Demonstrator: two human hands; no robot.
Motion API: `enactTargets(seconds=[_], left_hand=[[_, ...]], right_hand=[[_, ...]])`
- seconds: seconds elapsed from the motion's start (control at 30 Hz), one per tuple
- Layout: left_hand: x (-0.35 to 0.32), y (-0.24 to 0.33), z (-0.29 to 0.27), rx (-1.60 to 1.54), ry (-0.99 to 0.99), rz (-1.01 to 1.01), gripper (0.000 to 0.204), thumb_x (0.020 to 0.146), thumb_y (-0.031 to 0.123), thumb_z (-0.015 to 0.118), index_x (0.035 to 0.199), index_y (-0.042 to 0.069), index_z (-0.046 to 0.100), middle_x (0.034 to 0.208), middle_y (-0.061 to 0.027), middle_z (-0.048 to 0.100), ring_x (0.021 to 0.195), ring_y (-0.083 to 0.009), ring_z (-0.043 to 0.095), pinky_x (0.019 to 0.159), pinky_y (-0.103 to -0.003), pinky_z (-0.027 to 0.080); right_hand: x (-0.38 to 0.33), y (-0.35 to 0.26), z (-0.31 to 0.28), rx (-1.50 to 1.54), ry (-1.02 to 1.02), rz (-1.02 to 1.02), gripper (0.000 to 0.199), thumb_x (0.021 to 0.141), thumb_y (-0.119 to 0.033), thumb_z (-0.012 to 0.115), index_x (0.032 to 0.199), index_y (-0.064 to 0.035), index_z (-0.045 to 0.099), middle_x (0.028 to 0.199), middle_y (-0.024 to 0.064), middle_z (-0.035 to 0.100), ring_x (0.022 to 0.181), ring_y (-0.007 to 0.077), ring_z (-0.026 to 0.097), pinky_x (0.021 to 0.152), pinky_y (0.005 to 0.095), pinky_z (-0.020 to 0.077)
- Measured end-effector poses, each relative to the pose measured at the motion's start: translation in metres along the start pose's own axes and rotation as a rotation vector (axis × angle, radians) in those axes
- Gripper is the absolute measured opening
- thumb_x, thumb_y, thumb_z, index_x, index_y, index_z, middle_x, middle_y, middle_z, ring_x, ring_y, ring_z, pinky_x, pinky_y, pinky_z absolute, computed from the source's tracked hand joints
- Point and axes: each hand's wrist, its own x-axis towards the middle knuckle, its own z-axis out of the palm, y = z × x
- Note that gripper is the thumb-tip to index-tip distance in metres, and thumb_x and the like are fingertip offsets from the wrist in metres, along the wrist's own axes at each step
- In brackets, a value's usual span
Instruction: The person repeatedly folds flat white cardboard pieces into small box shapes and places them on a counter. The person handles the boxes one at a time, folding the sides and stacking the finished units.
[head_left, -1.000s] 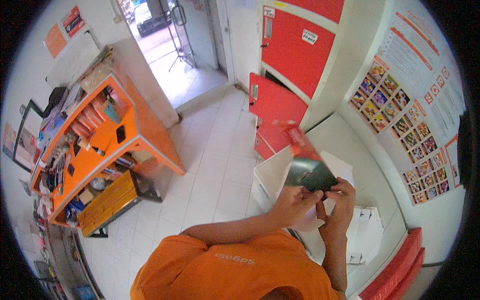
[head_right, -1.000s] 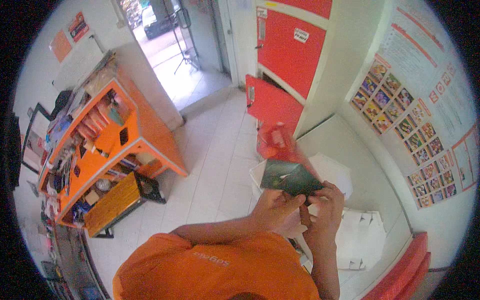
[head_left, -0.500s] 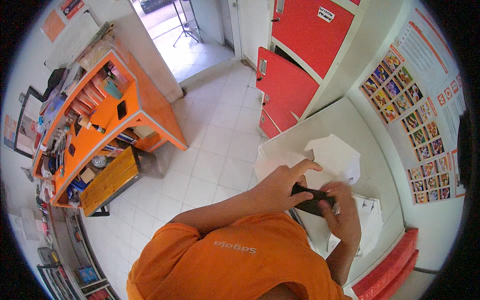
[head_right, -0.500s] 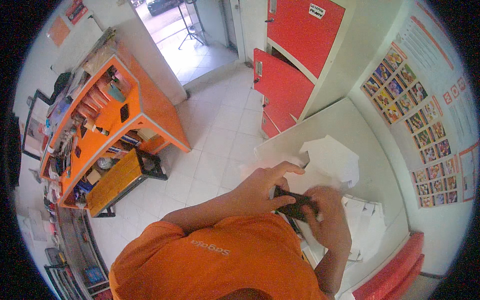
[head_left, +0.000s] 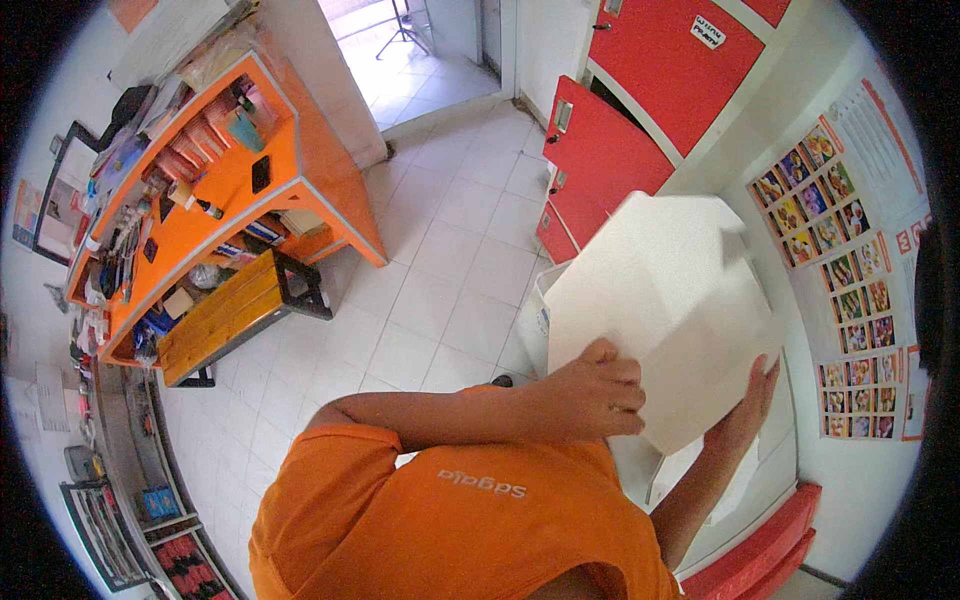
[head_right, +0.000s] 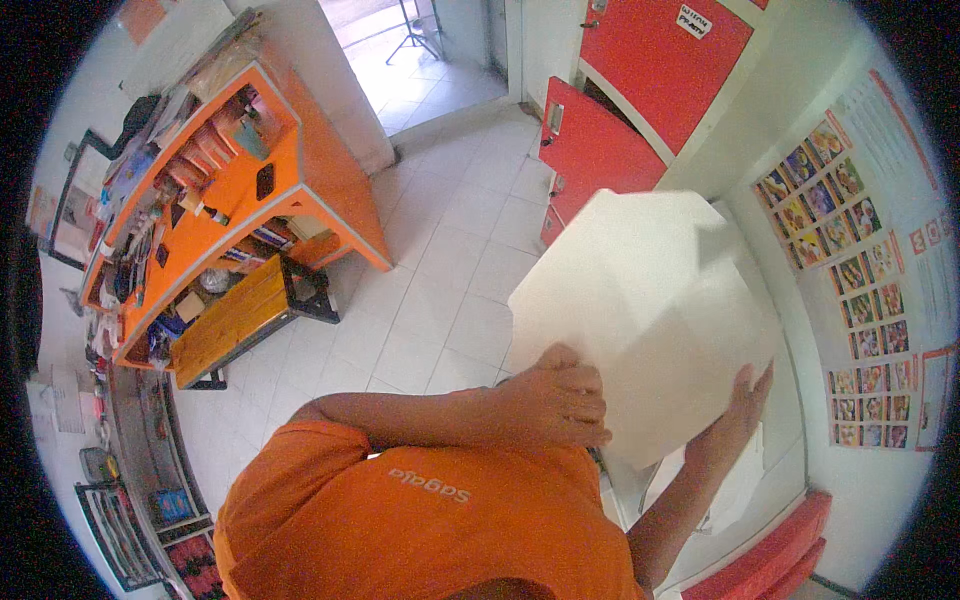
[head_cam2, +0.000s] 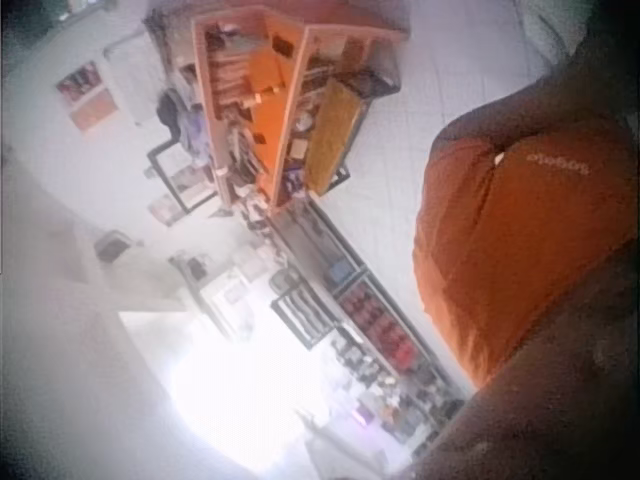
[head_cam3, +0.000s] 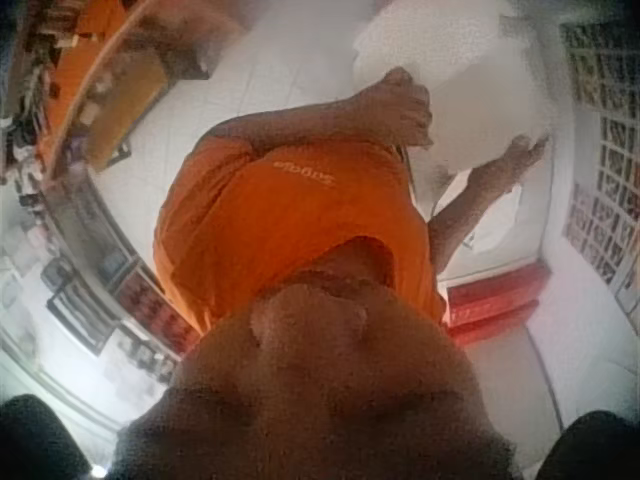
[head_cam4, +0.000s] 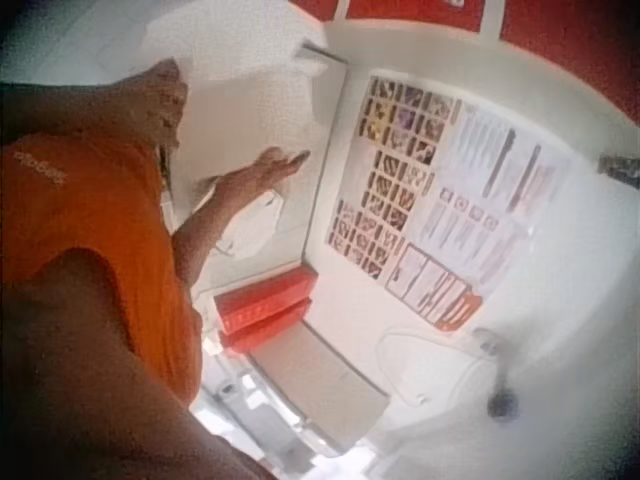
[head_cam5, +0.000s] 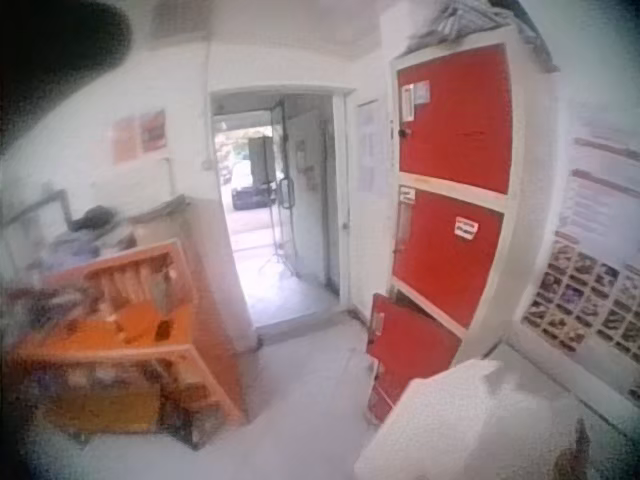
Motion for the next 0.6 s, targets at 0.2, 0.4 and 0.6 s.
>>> enactTargets(seconds=[0.2,0.4,0.6], left_hand=[[-0.016,-0.009,0.022,-0.462,-0.103,-0.425,0.038,0.091,0.031,0.073,0.124,0.013,0.067,0.119,-0.0057,0.069,0.128,-0.0255,0.056,0.106,-0.049,0.04],[0.022,-0.001,-0.011,-2.122,0.456,-0.96,0.048,0.098,0.023,0.073,0.137,0.003,0.054,0.126,-0.0114,0.067,0.117,-0.0256,0.066,0.101,-0.042,0.056],[0.015,0.008,0.031,-1.636,0.579,-0.997,0.041,0.102,0.018,0.066,0.137,0.003,0.053,0.124,-0.0091,0.067,0.11,-0.0227,0.068,0.095,-0.038,0.061]], right_hand=[[-0.024,-0.005,-0.044,-0.143,-0.185,-0.19,0.071,0.108,-0.052,0.041,0.139,0.0099,0.052,0.139,0.0234,0.06,0.115,0.0356,0.066,0.104,0.0473,0.0509],[-0.068,-0.034,-0.001,-0.145,-0.624,-0.593,0.079,0.107,-0.06,0.021,0.133,0.0014,0.062,0.126,0.0195,0.067,0.119,0.0421,0.064,0.111,0.0539,0.0417],[-0.067,-0.015,0.021,-0.45,-0.547,-0.599,0.079,0.105,-0.064,0.029,0.144,0.0003,0.055,0.14,0.024,0.054,0.136,0.0404,0.049,0.116,0.0504,0.0356]])
